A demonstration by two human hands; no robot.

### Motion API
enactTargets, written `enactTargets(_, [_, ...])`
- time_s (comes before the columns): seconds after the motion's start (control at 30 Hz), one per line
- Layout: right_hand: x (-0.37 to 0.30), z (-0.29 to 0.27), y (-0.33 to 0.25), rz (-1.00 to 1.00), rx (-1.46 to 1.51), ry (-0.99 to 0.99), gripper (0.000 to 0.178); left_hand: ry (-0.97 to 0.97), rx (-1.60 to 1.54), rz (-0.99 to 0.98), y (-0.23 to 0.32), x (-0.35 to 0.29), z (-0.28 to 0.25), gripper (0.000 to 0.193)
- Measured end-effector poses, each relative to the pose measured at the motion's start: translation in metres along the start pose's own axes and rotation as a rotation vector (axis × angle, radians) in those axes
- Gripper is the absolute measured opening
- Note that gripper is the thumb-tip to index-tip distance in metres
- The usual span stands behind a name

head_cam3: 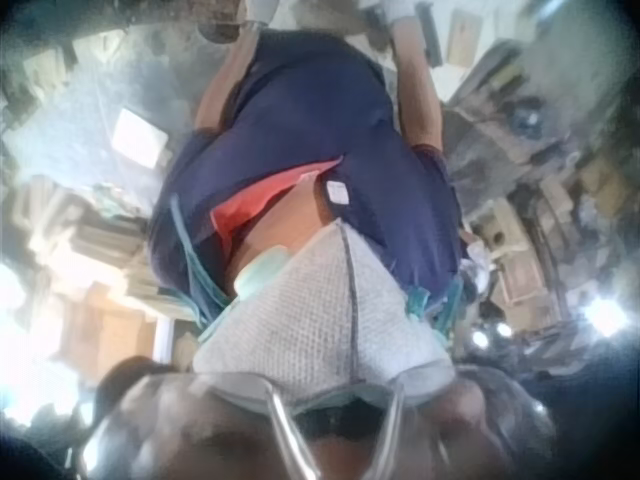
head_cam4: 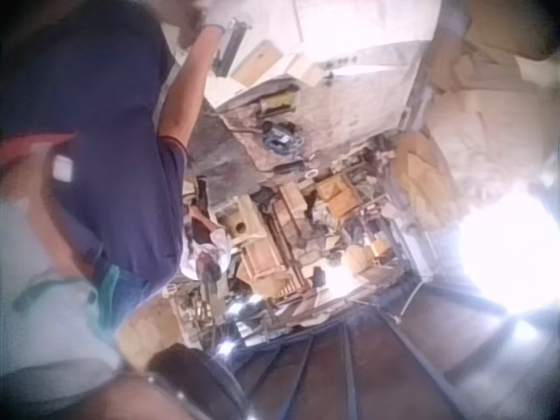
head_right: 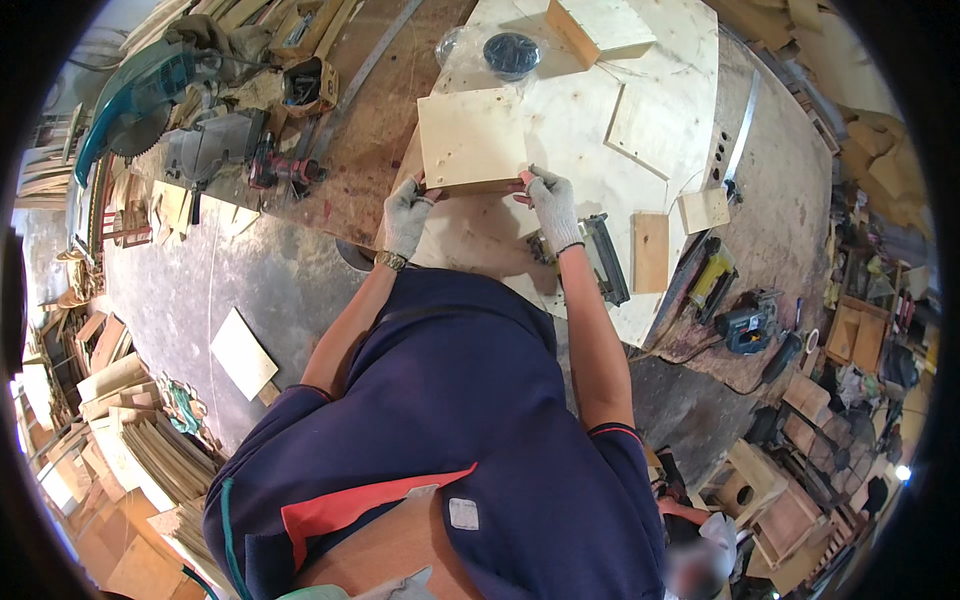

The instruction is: The person assembles small wooden boxes by aligning cut pieces on a workbench and fastening them with a pneumatic nail gun. They repeatedly pick up pieces, position them, and drive nails to join the components into box shapes.

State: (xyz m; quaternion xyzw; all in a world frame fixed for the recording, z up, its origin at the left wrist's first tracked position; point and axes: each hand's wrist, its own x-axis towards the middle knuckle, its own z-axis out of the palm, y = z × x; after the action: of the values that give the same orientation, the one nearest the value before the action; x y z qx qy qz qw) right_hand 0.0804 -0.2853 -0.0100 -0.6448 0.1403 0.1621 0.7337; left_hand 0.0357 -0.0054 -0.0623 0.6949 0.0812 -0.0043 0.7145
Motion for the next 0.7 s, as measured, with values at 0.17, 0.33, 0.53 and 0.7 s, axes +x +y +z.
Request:
enactTargets(0.17, [-0.002, 0.003, 0.000, 0.033, -0.032, 0.038, 0.043, 0.003, 0.073, 0.027, -0.018, 0.004, -0.006, 0.051])
enactTargets(0.33, [0.000, 0.000, 0.003, 0.039, -0.037, 0.018, 0.044, -0.003, 0.014, -0.020, -0.015, 0.001, -0.005, 0.051])
enactTargets(0.53, [-0.001, 0.002, 0.001, 0.044, -0.052, 0.034, 0.038, -0.004, 0.068, 0.007, -0.006, 0.000, -0.005, 0.047])
enactTargets(0.7, [-0.009, 0.005, -0.010, 0.045, -0.189, 0.162, 0.036, 0.092, 0.054, -0.130, 0.022, -0.009, -0.003, 0.041])
